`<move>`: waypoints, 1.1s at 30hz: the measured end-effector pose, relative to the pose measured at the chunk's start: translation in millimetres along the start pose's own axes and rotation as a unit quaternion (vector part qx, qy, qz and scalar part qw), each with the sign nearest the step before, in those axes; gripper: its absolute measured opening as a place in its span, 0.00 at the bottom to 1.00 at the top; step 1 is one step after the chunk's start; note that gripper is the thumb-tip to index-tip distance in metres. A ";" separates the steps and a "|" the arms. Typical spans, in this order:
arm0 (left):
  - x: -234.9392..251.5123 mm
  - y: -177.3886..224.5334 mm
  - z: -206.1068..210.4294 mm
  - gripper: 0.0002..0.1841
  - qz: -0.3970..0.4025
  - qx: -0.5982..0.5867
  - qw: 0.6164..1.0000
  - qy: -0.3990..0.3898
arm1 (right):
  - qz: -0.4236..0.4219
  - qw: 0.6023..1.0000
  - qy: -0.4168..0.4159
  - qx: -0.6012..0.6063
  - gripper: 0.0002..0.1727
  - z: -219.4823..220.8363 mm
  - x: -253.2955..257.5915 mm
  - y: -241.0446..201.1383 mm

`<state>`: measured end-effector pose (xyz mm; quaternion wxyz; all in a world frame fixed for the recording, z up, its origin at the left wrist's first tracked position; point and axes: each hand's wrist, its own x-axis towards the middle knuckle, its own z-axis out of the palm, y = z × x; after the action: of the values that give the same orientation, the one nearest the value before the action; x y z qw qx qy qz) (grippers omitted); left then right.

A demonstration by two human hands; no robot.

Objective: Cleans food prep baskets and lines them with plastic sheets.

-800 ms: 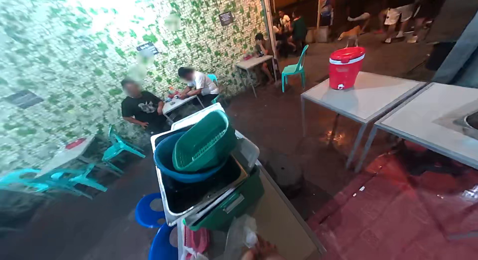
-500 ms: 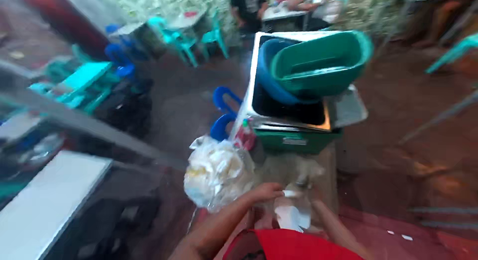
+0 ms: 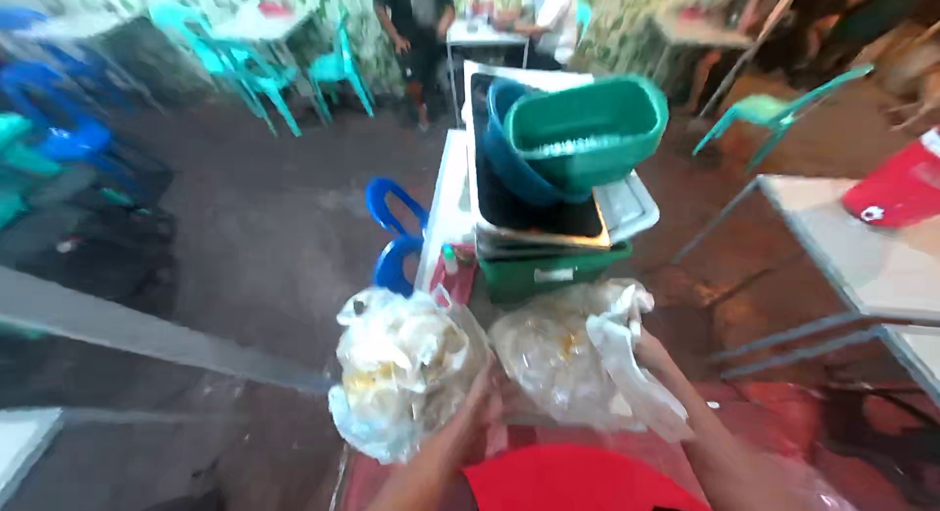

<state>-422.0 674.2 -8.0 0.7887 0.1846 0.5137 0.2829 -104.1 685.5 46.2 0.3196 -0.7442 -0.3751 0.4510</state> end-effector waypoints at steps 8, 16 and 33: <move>-55.1 62.2 38.7 0.34 0.236 0.347 0.888 -0.189 | -0.065 0.979 0.151 0.119 0.29 88.1 -59.7 -22.4; -96.5 80.5 -4.4 0.34 0.389 0.710 0.567 -0.151 | -0.104 0.966 0.003 0.235 0.38 175.7 -129.3 -92.8; -175.8 91.1 -291.8 0.38 0.511 0.429 0.690 0.282 | -0.413 0.735 -0.297 -0.449 0.25 362.7 -98.0 -101.2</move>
<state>-767.2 632.9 51.2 0.1755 0.6484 0.6036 0.4294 -492.4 704.4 29.8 -0.0241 -0.4009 -0.8804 0.2521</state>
